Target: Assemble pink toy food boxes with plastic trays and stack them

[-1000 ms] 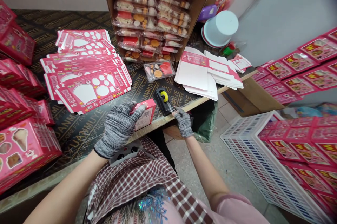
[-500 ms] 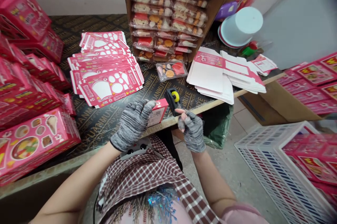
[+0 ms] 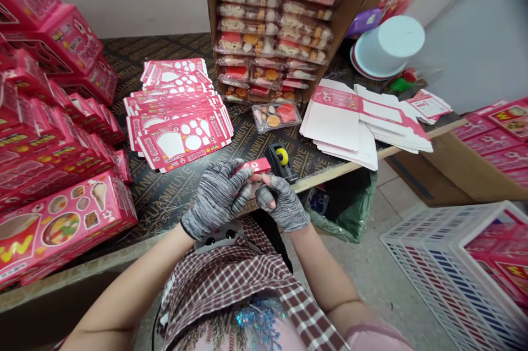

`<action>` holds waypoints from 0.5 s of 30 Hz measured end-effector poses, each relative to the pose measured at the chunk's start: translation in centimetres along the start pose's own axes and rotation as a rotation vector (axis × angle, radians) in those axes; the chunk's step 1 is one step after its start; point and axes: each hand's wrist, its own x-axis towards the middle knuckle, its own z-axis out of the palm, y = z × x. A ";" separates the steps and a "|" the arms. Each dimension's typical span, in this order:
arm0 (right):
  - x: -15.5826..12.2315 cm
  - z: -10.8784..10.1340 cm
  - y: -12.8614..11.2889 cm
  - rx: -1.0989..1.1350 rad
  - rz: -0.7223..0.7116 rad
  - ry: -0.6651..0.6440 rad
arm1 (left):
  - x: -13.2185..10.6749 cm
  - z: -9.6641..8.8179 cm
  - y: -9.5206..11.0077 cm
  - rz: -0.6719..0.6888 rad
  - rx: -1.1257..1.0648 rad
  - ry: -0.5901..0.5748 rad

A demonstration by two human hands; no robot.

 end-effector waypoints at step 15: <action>0.6 -7.5 5.8 -1.062 -0.586 0.181 | -3.1 -1.4 0.6 -0.315 -0.391 0.232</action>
